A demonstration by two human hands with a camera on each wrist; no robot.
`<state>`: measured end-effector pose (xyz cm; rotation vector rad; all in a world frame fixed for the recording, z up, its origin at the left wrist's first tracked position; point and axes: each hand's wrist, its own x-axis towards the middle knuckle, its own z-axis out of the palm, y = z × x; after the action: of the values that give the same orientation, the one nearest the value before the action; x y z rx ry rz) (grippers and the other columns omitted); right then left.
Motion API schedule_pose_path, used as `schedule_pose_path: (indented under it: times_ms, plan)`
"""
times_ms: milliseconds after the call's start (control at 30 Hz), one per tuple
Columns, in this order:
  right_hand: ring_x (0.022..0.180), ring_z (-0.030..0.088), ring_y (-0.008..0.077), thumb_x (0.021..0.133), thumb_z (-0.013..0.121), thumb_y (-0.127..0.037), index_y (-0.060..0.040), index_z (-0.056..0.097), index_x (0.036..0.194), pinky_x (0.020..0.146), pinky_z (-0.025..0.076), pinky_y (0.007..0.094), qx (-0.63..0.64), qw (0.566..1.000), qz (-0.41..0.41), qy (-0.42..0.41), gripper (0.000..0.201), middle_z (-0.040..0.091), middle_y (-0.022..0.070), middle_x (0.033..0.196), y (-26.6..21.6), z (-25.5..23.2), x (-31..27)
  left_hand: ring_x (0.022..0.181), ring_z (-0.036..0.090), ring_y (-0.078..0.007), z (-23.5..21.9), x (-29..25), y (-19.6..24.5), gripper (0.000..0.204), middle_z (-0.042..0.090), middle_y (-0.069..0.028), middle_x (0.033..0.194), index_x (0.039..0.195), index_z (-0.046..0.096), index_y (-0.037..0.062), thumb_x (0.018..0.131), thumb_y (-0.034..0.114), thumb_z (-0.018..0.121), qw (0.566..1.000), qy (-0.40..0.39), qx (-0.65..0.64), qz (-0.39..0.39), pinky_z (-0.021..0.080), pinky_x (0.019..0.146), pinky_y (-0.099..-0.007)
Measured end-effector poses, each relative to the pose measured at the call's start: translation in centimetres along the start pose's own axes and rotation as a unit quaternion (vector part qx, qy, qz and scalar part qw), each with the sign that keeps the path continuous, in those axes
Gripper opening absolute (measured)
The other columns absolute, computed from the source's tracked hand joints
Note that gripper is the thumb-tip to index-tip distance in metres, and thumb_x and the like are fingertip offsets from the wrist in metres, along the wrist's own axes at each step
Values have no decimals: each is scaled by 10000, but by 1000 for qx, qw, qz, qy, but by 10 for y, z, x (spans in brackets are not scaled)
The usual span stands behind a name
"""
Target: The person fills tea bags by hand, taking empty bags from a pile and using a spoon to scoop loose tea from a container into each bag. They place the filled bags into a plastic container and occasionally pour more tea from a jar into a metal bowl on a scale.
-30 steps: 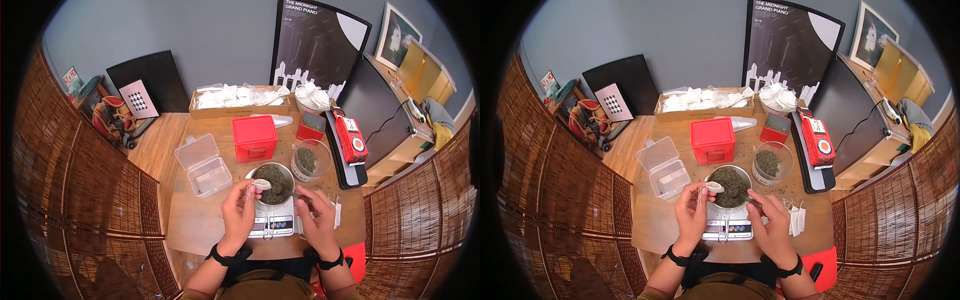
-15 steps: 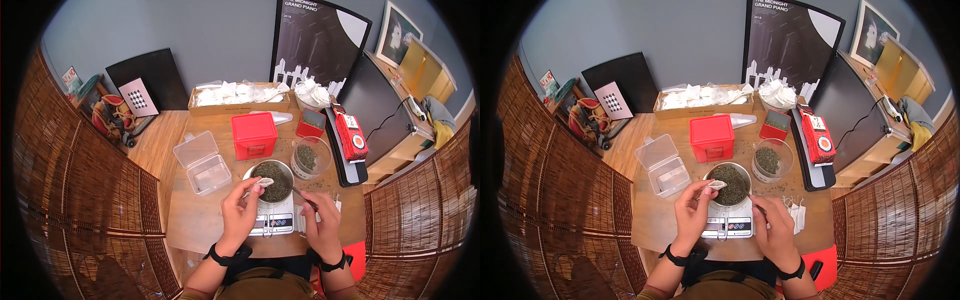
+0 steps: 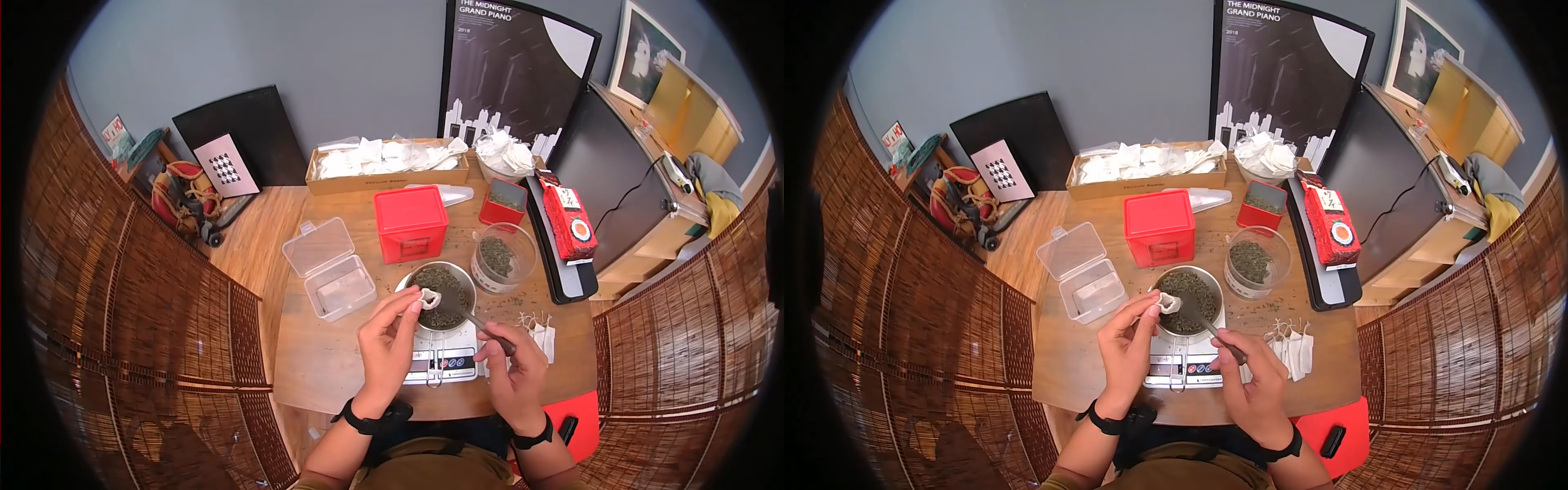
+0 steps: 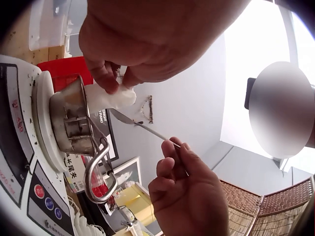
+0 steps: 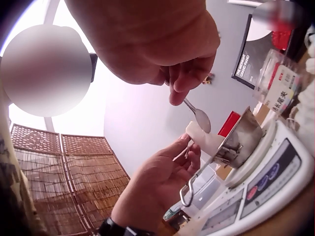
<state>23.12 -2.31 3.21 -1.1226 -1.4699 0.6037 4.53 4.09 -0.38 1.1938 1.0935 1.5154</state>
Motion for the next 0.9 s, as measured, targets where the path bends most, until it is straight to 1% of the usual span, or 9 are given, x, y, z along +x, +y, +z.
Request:
schedule_pose_path:
  times_ms: [33,167,267,333,500,567,700,767,900]
  plan:
    - [796,757,176,1051,660,57,61,699,1292,719,582,286,-4,1000,9,9,244,761,183,1086,1,0,-1,967,705,-132,0,1,0,186,749,-137,1257,1222,786,-45,1078,23,690,999,11,35,33,577,808,-266]
    - [819,737,168,1103,612,-13,53,659,1332,754,575,282,-14,1000,12,-2,244,712,173,1140,6,-2,-9,1009,685,-134,-1,0,-5,172,728,-116,1241,1201,798,-33,1063,20,712,998,30,35,44,565,858,-270]
    - [784,752,177,1060,651,45,54,688,1302,713,585,287,-19,999,0,47,245,748,181,1071,5,3,-12,1049,681,-145,-1,1,-6,170,719,-103,1202,1199,794,-41,1063,24,715,997,32,43,63,551,917,-276]
    - [781,750,178,1062,649,42,54,686,1305,714,586,288,-25,999,-5,45,246,746,182,1073,5,4,-13,1063,681,-152,-1,1,-5,166,720,-103,1183,1193,793,-44,1061,27,719,997,38,38,52,538,951,-274]
    - [791,755,181,1066,646,35,53,689,1301,719,590,291,-37,997,-9,70,239,743,183,1077,8,7,-13,1063,685,-154,0,2,-3,166,724,-106,1177,1191,792,-46,1062,30,720,997,38,33,56,543,933,-274]
    - [808,735,175,1090,624,2,56,658,1325,790,581,295,2,998,35,-44,243,709,168,1121,5,5,-10,1061,686,-155,1,1,-3,167,725,-106,1175,1191,792,-47,1063,30,718,997,34,30,61,544,927,-273]
    - [823,772,191,1066,645,35,53,702,1285,740,595,296,-19,1000,17,2,227,744,188,1102,7,9,-12,1056,690,-158,2,1,-1,171,726,-109,1179,1196,790,-54,1060,16,714,997,30,46,58,547,920,-273]
    - [825,747,188,1095,615,0,47,654,1328,799,586,312,-18,1000,14,11,241,714,177,1130,12,7,-15,1057,691,-158,1,0,-2,173,727,-110,1177,1200,789,-55,1058,9,712,996,29,60,66,547,920,-271]
    - [833,743,189,1116,590,-45,42,637,1335,793,584,314,-23,999,-15,25,240,700,179,1145,16,0,-14,1045,699,-161,-2,-3,-7,169,737,-123,1183,1196,788,-55,1057,-1,709,987,27,108,113,559,894,-277]
